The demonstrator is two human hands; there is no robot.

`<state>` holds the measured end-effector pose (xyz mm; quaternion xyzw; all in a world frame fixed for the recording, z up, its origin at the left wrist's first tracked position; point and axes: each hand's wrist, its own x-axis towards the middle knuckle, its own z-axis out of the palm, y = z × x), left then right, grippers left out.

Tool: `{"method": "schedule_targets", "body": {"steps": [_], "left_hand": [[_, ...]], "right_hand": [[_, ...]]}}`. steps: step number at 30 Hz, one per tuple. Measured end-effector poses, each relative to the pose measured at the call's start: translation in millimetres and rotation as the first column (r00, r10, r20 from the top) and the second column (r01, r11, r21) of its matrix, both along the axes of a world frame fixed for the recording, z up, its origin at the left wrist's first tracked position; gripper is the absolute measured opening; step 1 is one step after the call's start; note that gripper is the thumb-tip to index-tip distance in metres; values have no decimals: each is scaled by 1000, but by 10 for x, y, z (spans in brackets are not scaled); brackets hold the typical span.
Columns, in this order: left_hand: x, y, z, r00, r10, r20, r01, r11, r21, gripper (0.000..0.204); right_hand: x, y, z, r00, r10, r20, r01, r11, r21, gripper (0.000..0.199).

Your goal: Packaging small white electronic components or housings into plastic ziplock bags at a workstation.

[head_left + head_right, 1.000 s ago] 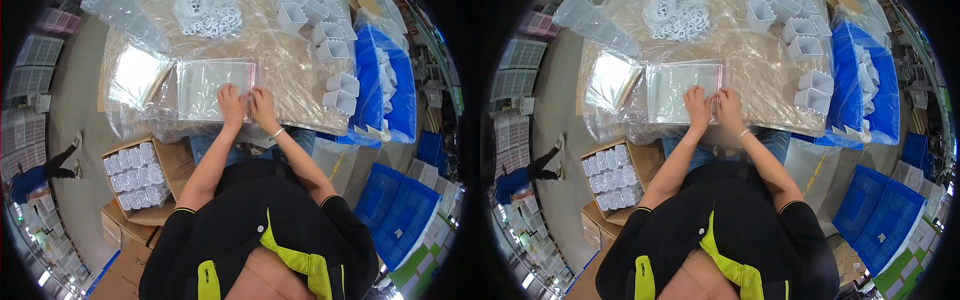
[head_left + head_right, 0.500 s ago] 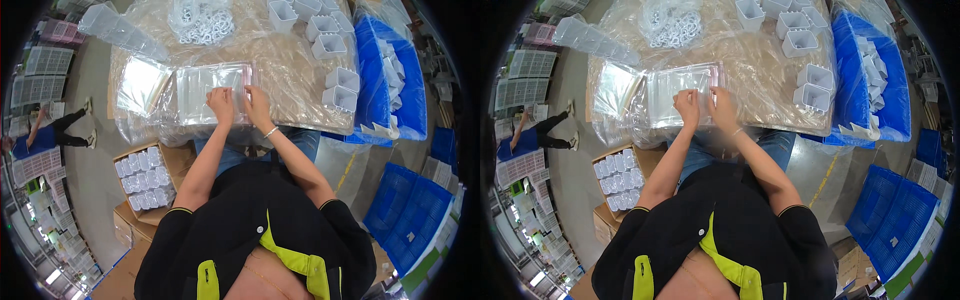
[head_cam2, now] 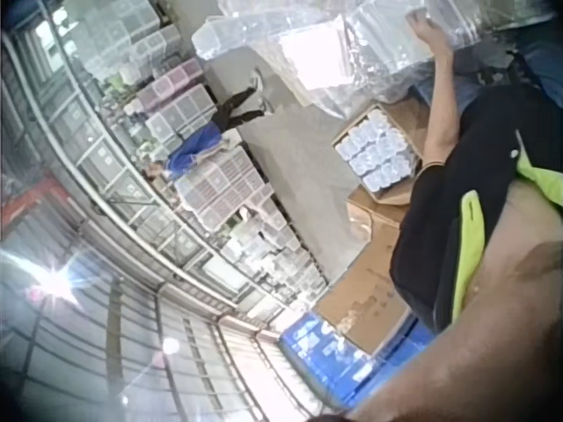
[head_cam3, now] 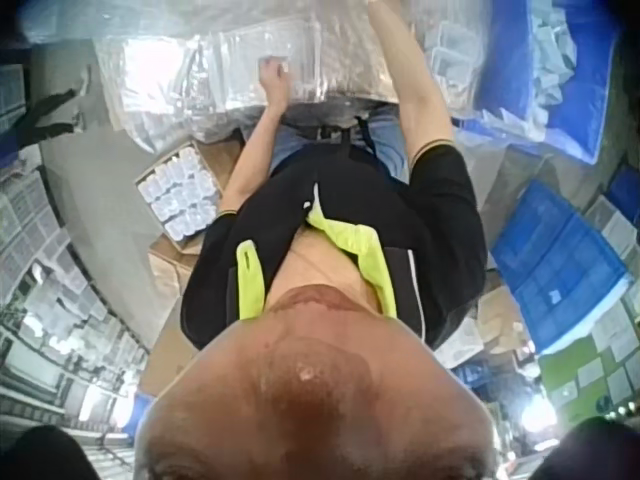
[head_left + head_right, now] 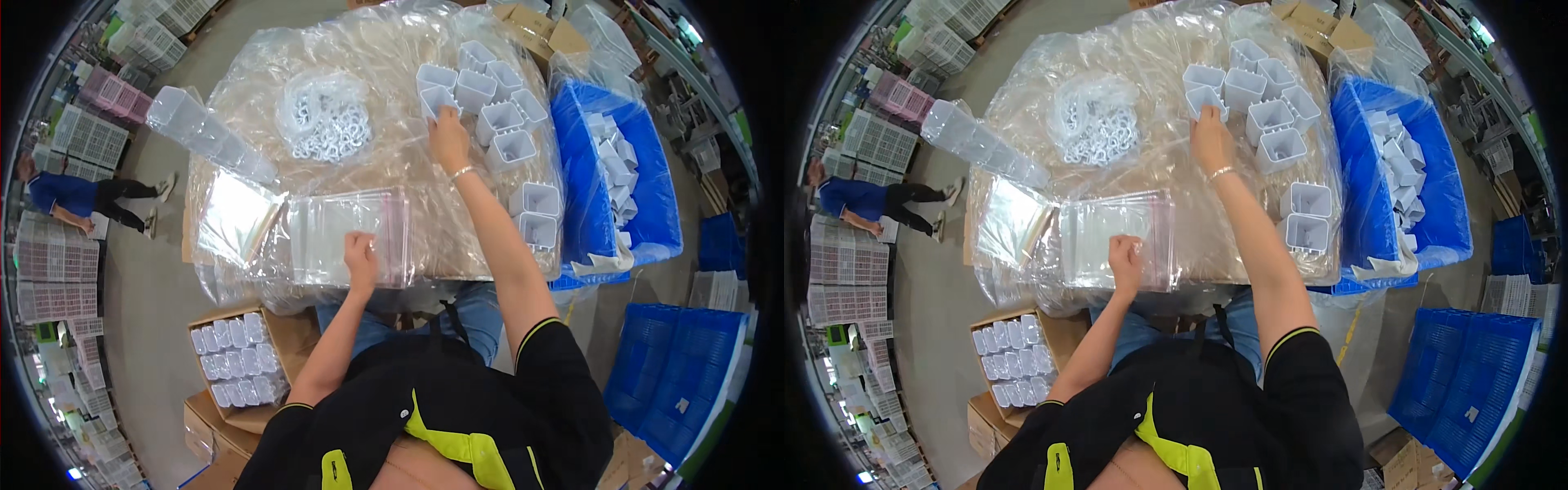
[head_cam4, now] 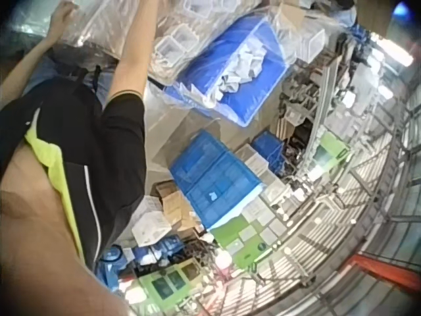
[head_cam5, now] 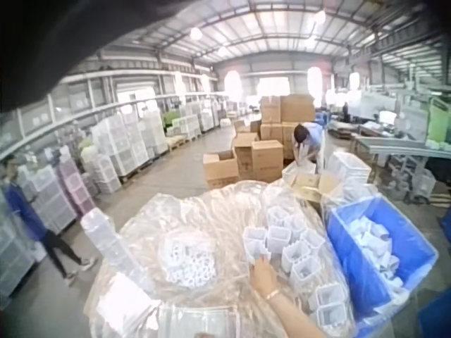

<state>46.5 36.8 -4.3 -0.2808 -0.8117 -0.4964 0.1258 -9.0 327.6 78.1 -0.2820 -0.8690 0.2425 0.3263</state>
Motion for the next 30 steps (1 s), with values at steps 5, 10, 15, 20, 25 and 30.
{"method": "schedule_targets", "body": {"steps": [5, 10, 15, 20, 25, 30], "left_hand": [[88, 153, 39, 990, -8, 143, 32, 986, -165, 12], [-39, 78, -39, 999, -2, 37, 14, 944, -331, 12], [-62, 123, 21, 987, -111, -120, 52, 910, -411, 24], [-3, 137, -179, 982, -108, -158, 18, 874, -485, 33], [-42, 44, -222, 988, -126, -90, 90, 940, -330, 46], [-343, -140, -647, 934, -100, 344, 171, 968, -185, 59]], "right_hand": [[-198, 310, -61, 877, 12, 480, -102, 981, 163, 13], [326, 145, 1, 927, 73, 369, -187, 941, 282, 11], [480, -218, 8, 951, 36, 307, -151, 922, 358, 9], [375, -345, -413, 924, 58, 378, -230, 874, 428, 13], [865, -685, 125, 951, 258, -171, -244, 965, 97, 10], [1374, -1208, -38, 919, 327, -218, -390, 692, -608, 16]]}}
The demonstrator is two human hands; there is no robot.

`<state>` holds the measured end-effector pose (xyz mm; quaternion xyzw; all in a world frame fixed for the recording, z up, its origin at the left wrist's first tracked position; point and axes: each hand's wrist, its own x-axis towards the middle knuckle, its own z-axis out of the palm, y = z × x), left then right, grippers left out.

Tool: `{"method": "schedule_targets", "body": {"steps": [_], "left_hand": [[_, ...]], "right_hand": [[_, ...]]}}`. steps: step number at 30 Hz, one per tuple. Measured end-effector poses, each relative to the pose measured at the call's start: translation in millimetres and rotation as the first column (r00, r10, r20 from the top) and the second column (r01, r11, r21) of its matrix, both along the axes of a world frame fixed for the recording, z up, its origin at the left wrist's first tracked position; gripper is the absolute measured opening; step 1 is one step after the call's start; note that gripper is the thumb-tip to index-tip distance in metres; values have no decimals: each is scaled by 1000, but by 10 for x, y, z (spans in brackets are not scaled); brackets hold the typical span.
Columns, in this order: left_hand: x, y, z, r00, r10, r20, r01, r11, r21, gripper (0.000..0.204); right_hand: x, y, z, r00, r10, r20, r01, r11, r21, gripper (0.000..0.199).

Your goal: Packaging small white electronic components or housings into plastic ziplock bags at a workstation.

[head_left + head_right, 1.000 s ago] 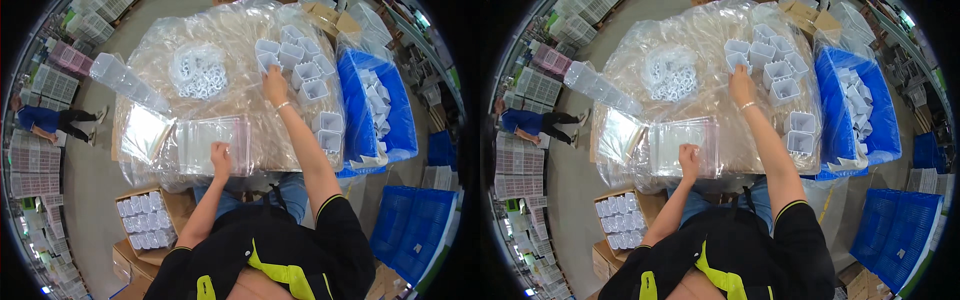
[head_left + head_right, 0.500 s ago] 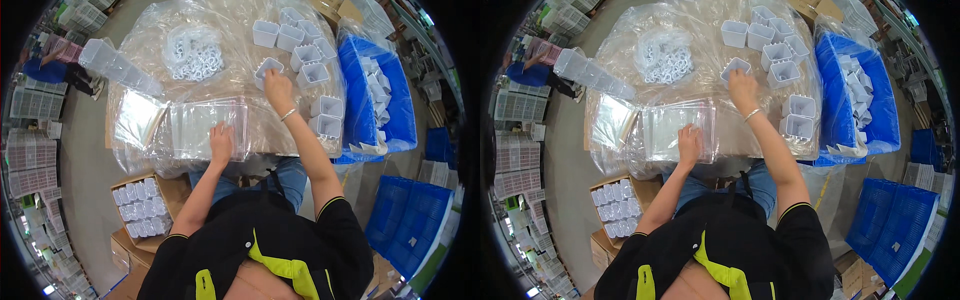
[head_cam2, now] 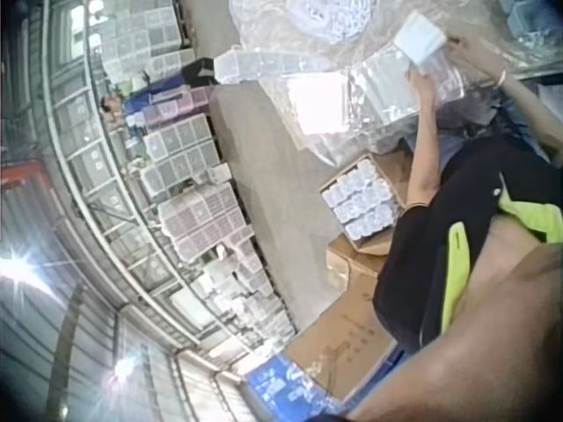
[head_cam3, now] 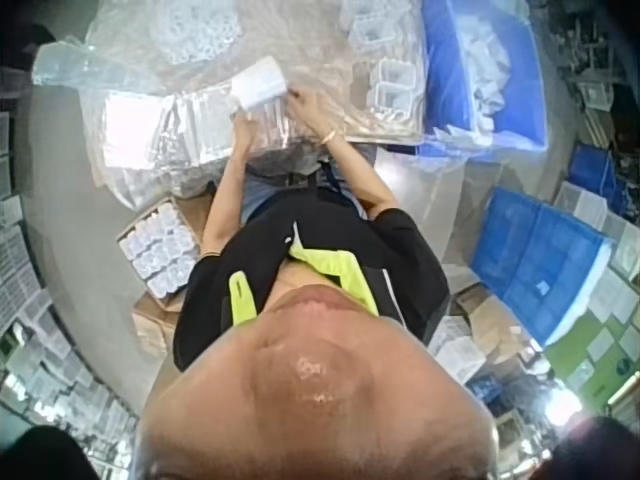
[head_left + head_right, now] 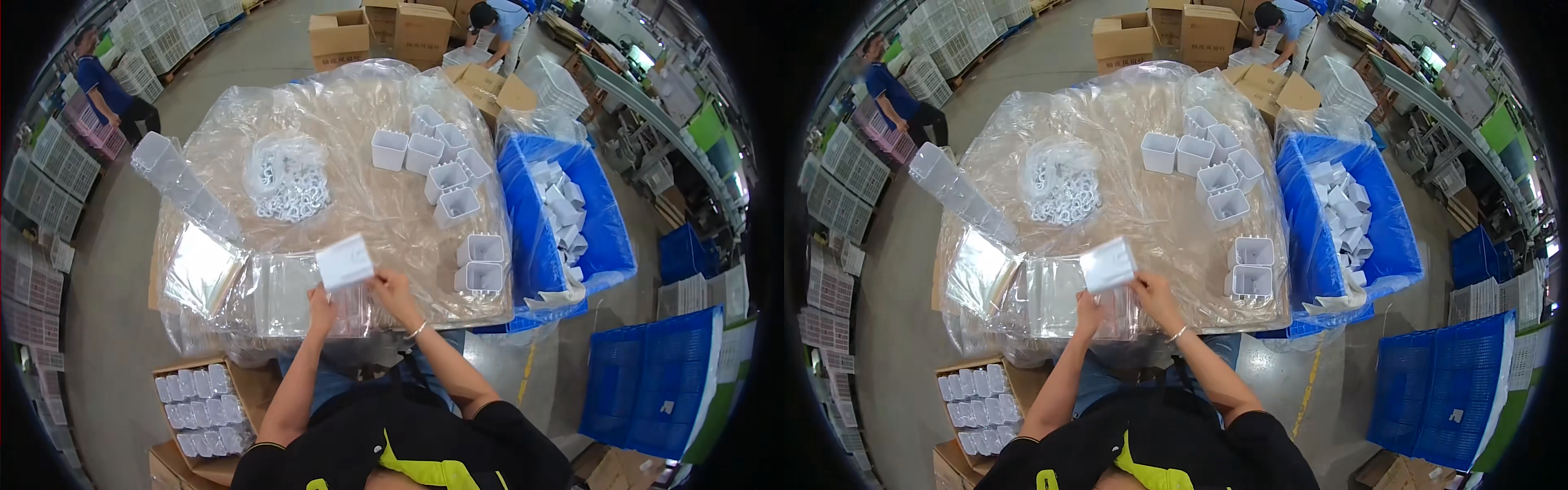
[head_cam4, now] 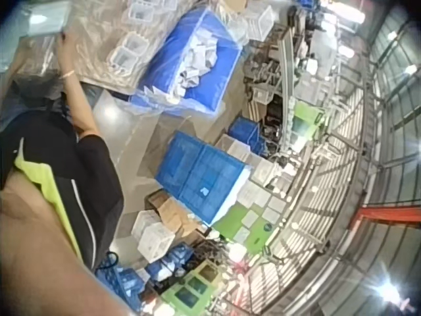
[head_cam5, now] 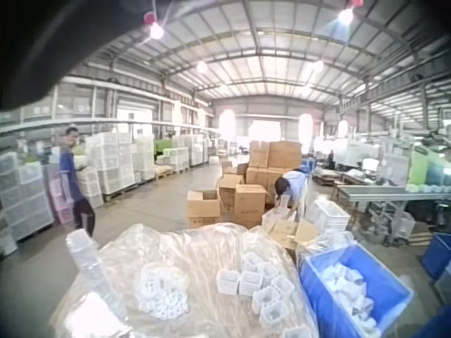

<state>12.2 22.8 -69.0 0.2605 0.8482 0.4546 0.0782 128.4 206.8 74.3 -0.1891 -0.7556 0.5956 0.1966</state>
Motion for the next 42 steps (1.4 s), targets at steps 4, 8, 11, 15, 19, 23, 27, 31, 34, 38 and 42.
{"method": "schedule_targets", "body": {"steps": [4, 8, 11, 15, 19, 23, 27, 31, 34, 38, 42], "left_hand": [[2, 116, 423, 779, -104, 618, -79, 962, 261, 72], [-88, -141, 87, 812, -124, 570, -79, 944, 319, 66], [-6, -59, 245, 802, -146, 580, -168, 876, 453, 53], [156, 16, 654, 758, -59, 649, -298, 854, 426, 58], [270, 131, 832, 996, 59, 71, -66, 993, 100, 75], [137, -33, 1002, 851, -2, 526, -248, 880, 404, 54], [60, -203, 831, 779, 20, 627, -326, 867, 377, 46], [71, -169, 543, 783, 56, 619, -370, 842, 392, 52], [207, 12, 583, 836, 66, 545, -255, 925, 280, 42], [10, -206, 299, 879, 124, 460, -288, 908, 304, 44], [-45, -230, 314, 923, 84, 375, -195, 943, 268, 40]], "right_hand": [[296, -83, -635, 1000, -16, -2, 17, 999, 42, 9], [352, -272, -552, 1000, -7, -8, 10, 906, 424, 14], [340, -405, -395, 996, 83, -38, -50, 843, 535, 13], [300, -409, -413, 988, 65, 139, -147, 661, 735, 17], [163, -587, -151, 985, 173, 16, -116, 588, 801, 19], [64, -690, -174, 932, 316, -176, -129, 745, 654, 21], [-133, -604, -369, 962, -153, -228, 232, 897, 376, 25], [-277, -406, -563, 999, 5, 49, -26, 898, 439, 18], [-288, -431, -805, 983, -101, 154, 2, 842, 539, 17], [-409, -780, -458, 982, -120, 148, 38, 886, 462, 14], [-237, -599, -84, 984, -170, 45, 141, 917, 372, 14]]}}
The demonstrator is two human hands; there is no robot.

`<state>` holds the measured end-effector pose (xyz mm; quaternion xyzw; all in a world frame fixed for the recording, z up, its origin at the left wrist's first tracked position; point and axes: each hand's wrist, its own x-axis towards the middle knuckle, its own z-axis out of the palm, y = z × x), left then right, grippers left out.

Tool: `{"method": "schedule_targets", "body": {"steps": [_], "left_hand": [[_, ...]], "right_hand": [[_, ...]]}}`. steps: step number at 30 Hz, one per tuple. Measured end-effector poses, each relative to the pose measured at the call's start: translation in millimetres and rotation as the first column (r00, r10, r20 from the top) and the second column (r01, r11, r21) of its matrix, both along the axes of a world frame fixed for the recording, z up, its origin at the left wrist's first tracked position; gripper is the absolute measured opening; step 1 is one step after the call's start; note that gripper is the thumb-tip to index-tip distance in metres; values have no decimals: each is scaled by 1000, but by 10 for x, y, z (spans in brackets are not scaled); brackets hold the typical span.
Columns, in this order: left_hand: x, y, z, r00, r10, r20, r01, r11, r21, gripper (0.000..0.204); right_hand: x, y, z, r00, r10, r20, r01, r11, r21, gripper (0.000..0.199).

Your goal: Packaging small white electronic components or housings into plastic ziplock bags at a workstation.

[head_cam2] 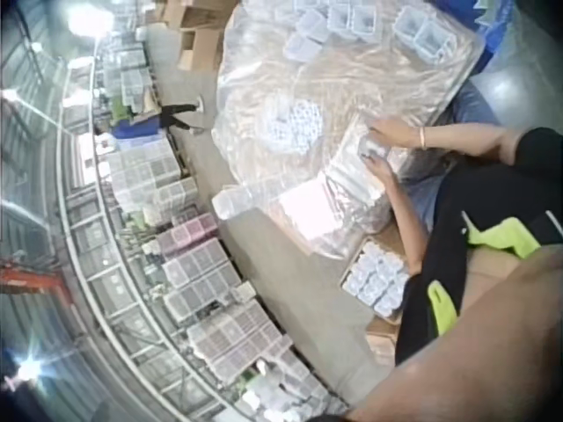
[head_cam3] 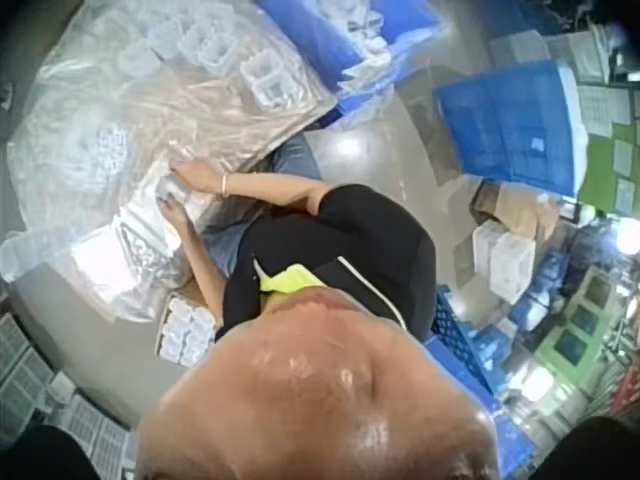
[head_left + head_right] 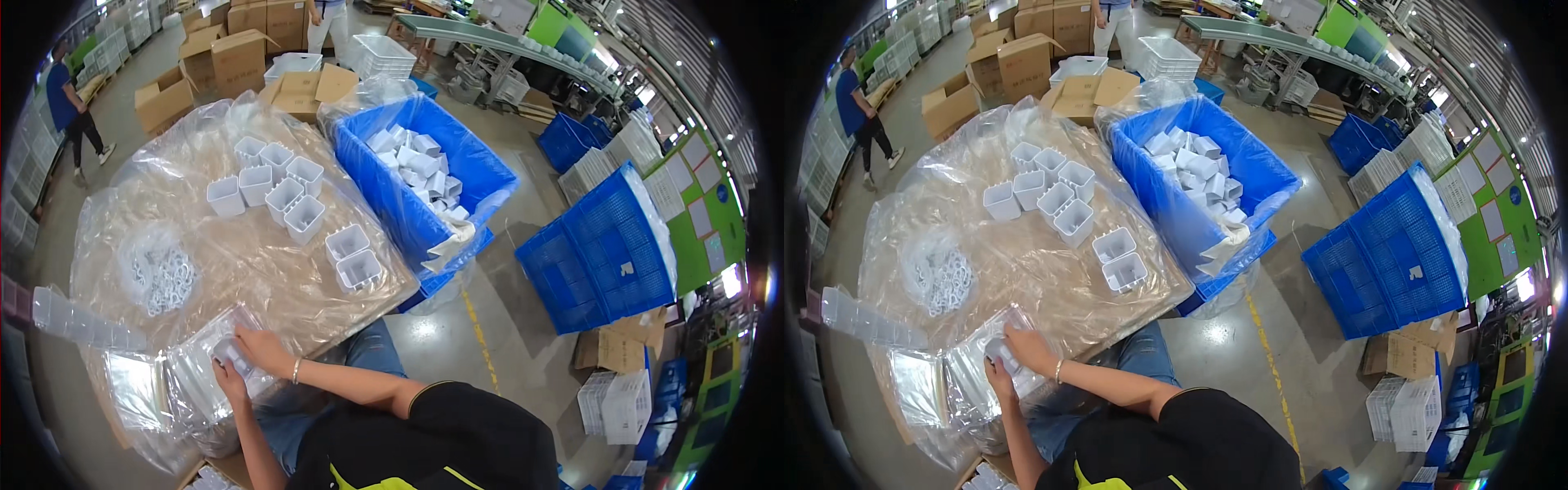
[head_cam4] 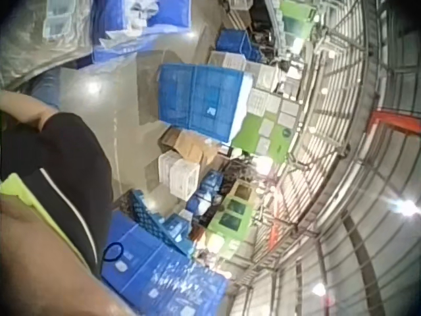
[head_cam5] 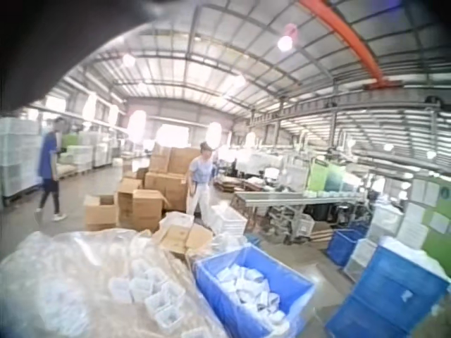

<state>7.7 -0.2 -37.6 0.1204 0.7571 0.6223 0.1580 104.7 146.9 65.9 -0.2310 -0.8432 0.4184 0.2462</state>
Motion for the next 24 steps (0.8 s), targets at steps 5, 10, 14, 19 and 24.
{"method": "schedule_targets", "body": {"steps": [5, 10, 14, 19, 24], "left_hand": [[106, 124, 562, 983, 50, 177, -43, 998, -46, 33], [268, 82, 1007, 840, -160, -519, -143, 856, -496, 22], [269, 206, 1226, 891, 29, -452, -207, 914, -349, 21], [189, 332, 1148, 765, -80, -640, -107, 963, -248, 11], [284, 288, 1606, 945, 28, -325, -74, 989, -130, 22]], "right_hand": [[34, 218, -26, 995, -66, -74, 65, 998, -21, 15], [-9, 164, 175, 1000, 29, -1, -29, 999, 37, 12], [-133, 307, -134, 990, 50, 129, -84, 959, 271, 14], [64, 644, 347, 991, 48, -126, -7, 953, 302, 16], [-43, 609, 586, 982, 64, -178, -25, 977, 213, 8]]}}
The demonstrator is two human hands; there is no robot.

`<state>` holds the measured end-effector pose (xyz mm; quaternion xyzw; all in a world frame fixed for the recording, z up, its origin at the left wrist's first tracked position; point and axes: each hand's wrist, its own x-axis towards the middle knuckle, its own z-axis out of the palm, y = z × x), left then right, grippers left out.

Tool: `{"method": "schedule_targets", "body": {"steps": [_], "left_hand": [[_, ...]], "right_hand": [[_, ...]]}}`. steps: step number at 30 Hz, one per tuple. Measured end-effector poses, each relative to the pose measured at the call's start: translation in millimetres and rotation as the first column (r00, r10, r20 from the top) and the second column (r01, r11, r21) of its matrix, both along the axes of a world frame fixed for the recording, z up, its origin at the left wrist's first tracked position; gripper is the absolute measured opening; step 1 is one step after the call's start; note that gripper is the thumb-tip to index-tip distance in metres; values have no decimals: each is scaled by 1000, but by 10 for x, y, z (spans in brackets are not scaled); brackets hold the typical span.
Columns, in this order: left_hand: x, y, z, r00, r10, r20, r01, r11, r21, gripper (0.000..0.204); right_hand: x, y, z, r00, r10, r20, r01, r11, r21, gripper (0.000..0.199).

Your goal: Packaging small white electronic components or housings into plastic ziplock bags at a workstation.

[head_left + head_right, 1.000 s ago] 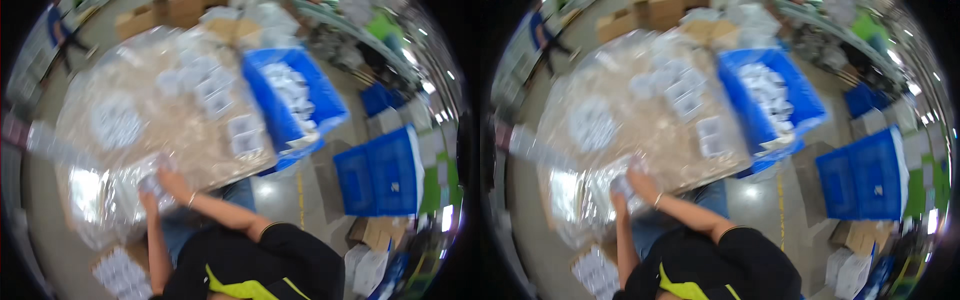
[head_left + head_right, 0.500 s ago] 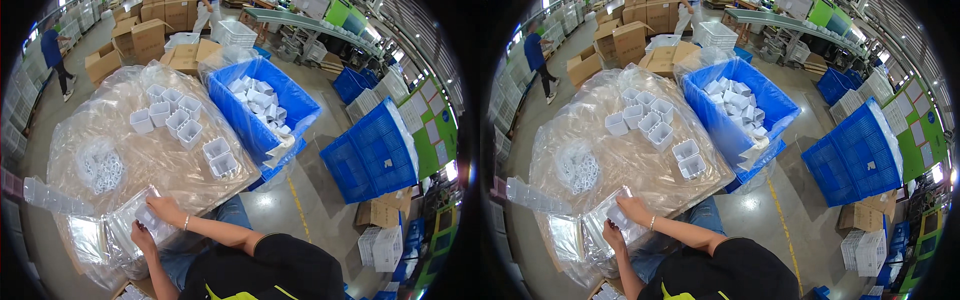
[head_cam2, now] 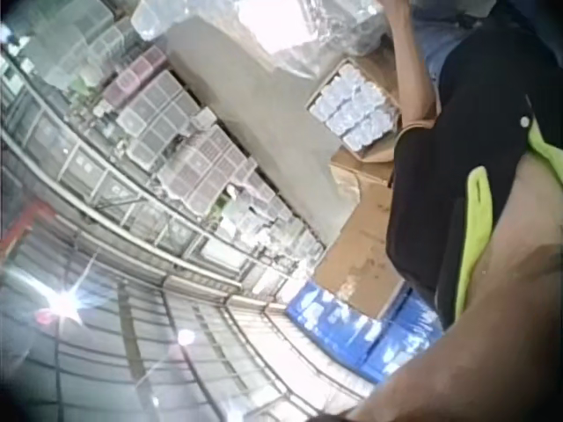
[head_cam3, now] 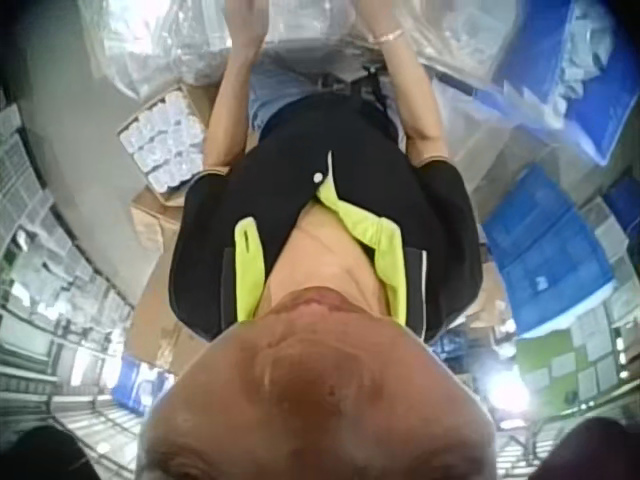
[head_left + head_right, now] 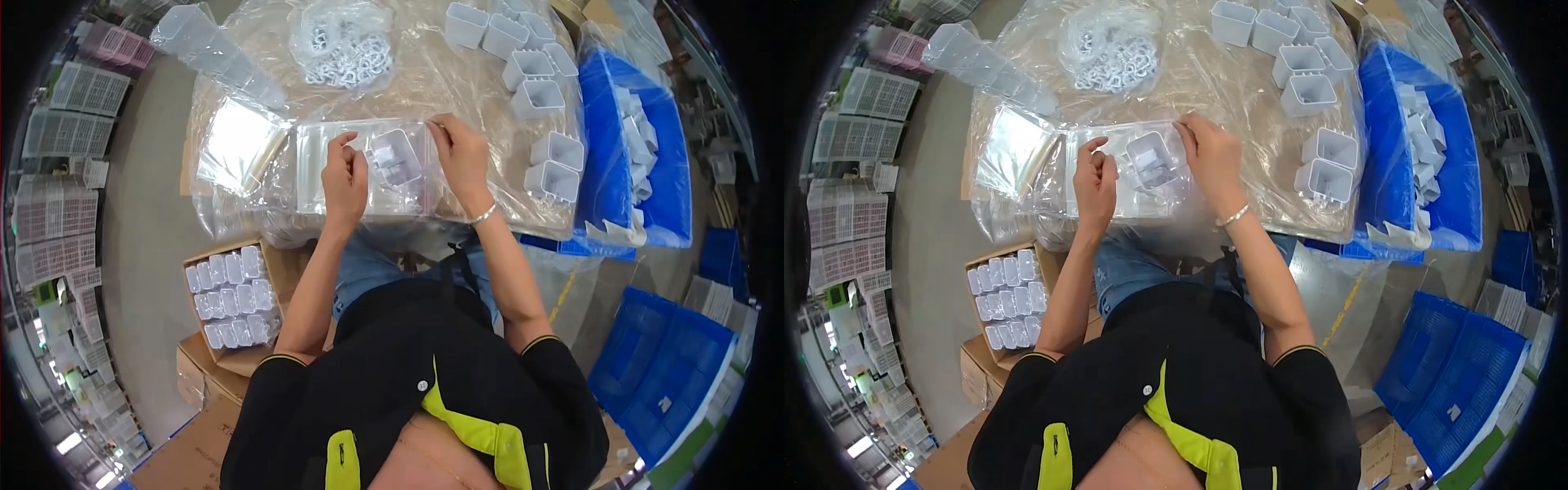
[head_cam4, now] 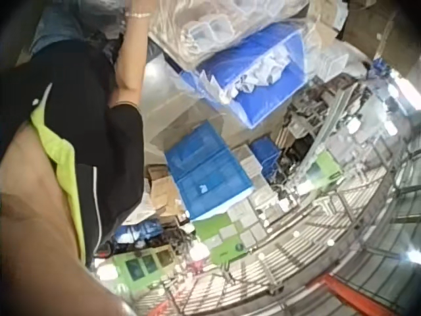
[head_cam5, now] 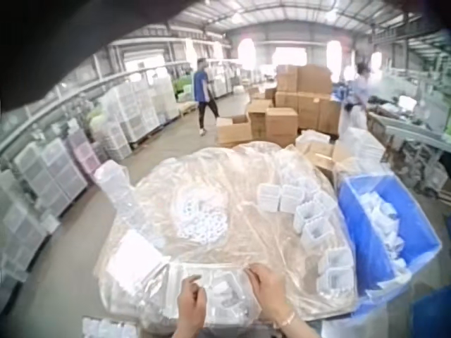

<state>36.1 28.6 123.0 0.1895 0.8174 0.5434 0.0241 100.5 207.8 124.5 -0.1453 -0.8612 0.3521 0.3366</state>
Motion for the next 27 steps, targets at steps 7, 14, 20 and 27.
{"method": "schedule_targets", "body": {"steps": [7, 14, 20, 27], "left_hand": [[-179, -80, -46, 960, -77, 271, 8, 969, 248, 27], [-128, -110, -273, 893, -57, 447, -115, 931, 348, 35], [-184, -80, -404, 892, -134, 431, -42, 926, 375, 28], [-211, -120, -299, 927, -346, -145, 350, 937, 4, 35]], "right_hand": [[30, 5, 41, 995, 63, -83, -64, 998, -15, 12], [485, -341, -739, 981, -195, -4, 172, 872, -458, 43], [151, -650, -475, 991, 109, -76, -100, 988, 114, 38], [-79, -415, -513, 947, 223, 233, -266, 948, 173, 28]]}}
